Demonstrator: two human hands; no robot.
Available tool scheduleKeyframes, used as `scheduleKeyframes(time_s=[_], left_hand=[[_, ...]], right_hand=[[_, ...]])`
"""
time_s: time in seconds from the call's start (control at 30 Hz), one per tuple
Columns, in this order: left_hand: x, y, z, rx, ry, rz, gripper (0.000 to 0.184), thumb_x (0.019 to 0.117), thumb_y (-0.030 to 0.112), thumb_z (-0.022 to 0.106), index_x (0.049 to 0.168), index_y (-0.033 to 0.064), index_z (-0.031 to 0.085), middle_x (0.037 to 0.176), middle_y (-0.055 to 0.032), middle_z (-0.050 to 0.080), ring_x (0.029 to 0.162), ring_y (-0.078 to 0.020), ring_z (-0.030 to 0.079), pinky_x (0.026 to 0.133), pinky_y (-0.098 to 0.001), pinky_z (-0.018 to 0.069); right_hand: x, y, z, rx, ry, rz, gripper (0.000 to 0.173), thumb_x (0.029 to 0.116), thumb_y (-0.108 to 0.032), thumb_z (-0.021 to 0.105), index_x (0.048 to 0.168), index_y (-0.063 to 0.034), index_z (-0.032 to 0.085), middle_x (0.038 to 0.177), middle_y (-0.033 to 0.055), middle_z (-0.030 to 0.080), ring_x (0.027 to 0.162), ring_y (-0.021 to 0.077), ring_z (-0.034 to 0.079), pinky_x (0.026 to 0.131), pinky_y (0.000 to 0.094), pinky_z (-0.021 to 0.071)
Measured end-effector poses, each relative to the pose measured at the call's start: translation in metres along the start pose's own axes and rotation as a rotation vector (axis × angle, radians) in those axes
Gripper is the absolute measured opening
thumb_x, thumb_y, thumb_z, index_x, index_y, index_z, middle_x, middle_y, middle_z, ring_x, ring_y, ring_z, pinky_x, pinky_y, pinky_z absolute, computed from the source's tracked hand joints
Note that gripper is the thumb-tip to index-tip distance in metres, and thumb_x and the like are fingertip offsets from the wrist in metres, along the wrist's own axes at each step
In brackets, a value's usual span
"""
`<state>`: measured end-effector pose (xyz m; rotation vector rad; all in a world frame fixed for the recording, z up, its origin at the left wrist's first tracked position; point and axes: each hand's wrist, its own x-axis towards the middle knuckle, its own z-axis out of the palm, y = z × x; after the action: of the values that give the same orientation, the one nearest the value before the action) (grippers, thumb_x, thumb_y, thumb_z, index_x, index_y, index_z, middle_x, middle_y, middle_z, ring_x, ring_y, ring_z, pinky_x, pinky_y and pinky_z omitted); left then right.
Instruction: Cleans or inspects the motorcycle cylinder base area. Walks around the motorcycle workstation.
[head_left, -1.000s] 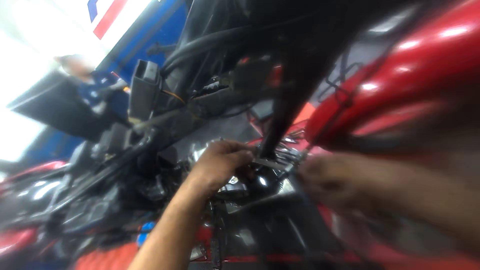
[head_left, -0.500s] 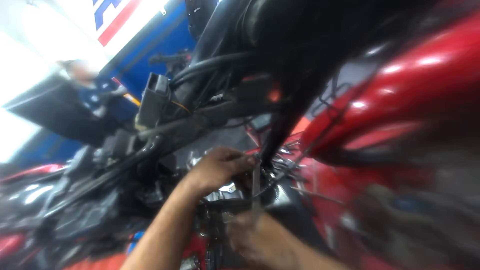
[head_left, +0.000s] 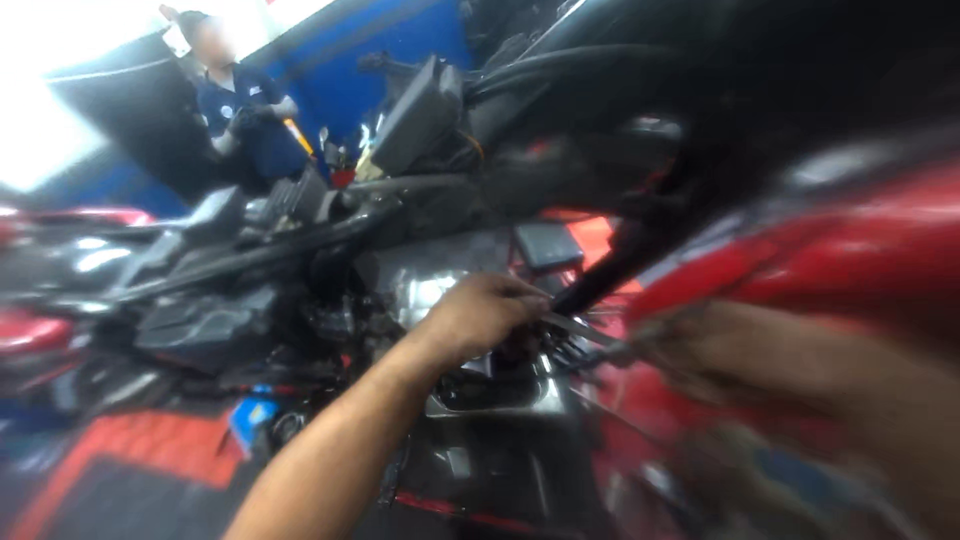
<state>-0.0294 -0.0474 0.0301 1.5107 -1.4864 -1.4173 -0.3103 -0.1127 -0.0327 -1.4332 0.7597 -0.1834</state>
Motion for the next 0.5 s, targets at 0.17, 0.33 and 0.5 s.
scheduleKeyframes(time_s=[0.17, 0.33, 0.5], left_hand=[[0.002, 0.004, 0.003, -0.016, 0.006, -0.034, 0.022, 0.1038, 0.015, 0.061, 0.115, -0.0012, 0.07, 0.083, -0.0114, 0.068, 0.062, -0.0142, 0.064, 0.058, -0.0287, 0.0566], [0.007, 0.012, -0.003, 0.073, -0.054, -0.048, 0.021, 0.1037, 0.014, 0.061, 0.116, -0.0013, 0.07, 0.086, -0.011, 0.069, 0.061, -0.0137, 0.063, 0.057, -0.0275, 0.0566], [0.014, 0.013, -0.011, 0.143, -0.16, -0.033, 0.023, 0.1057, 0.016, 0.058, 0.114, -0.0007, 0.07, 0.091, -0.0108, 0.073, 0.063, -0.0119, 0.063, 0.055, -0.0255, 0.0535]], right_hand=[[0.009, 0.02, 0.025, 0.077, -0.04, -0.079, 0.033, 0.1014, -0.025, 0.051, 0.08, -0.0125, 0.073, 0.05, 0.0013, 0.052, 0.036, 0.0047, 0.04, 0.034, 0.0188, 0.0337], [0.01, 0.044, 0.118, 0.474, 0.318, -0.244, 0.037, 0.1016, -0.036, 0.052, 0.07, -0.0197, 0.061, 0.053, -0.0043, 0.044, 0.038, 0.0022, 0.033, 0.036, 0.0183, 0.0309], [0.037, -0.008, 0.224, 1.151, 0.015, -0.215, 0.04, 0.1001, -0.032, 0.047, 0.062, -0.0206, 0.05, 0.049, -0.0087, 0.037, 0.041, 0.0038, 0.038, 0.042, 0.0236, 0.0367]])
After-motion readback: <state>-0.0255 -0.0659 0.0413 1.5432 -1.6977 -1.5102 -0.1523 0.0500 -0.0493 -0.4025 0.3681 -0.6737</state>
